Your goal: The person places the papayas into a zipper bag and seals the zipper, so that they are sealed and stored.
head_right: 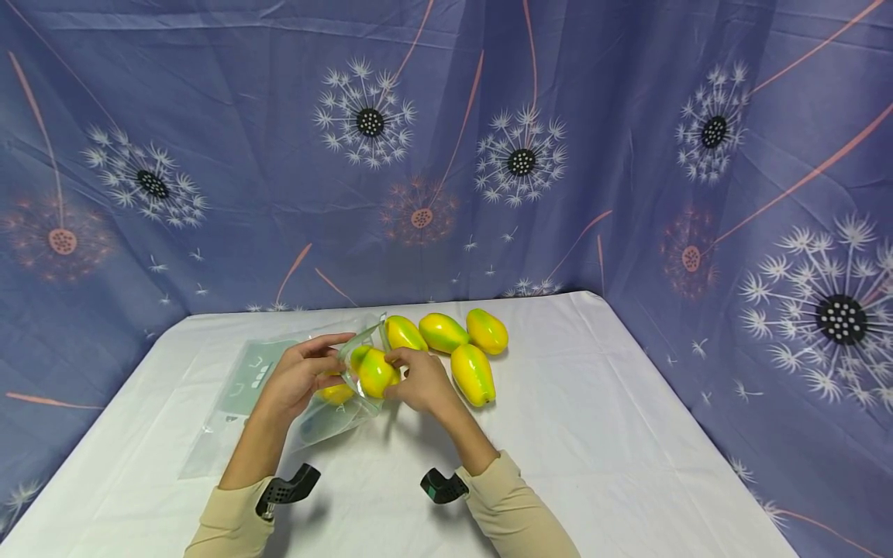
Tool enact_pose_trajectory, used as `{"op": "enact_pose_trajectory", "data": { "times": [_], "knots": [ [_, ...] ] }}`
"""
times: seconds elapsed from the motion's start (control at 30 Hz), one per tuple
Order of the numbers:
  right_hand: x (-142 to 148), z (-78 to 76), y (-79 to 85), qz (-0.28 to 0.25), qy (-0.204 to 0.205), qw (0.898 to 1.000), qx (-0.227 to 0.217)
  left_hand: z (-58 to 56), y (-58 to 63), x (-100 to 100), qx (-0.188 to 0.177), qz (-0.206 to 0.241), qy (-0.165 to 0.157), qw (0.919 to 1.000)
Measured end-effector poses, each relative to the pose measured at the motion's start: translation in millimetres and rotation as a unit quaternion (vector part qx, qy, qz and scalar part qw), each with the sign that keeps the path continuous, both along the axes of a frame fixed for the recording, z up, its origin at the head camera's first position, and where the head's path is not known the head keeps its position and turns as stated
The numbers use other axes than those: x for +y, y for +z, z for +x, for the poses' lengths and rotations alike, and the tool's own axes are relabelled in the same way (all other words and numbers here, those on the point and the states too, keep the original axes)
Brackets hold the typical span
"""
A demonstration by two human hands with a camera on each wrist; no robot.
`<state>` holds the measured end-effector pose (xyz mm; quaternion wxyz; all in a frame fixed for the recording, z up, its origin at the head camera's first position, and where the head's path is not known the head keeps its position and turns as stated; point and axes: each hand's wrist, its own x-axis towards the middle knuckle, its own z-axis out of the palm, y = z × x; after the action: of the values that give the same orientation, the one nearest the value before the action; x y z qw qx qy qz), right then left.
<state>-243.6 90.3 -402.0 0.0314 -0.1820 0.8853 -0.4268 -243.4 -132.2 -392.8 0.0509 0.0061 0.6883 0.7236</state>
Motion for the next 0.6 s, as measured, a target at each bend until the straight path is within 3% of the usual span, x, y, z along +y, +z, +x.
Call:
{"op": "enact_pose_trajectory", "data": {
  "times": [0.6],
  "knots": [
    [-0.8, 1.0, 1.0, 0.020, 0.013, 1.000, -0.016, -1.3, -1.0, 0.0, -0.002, -0.002, 0.004, 1.0000]
  ]
}}
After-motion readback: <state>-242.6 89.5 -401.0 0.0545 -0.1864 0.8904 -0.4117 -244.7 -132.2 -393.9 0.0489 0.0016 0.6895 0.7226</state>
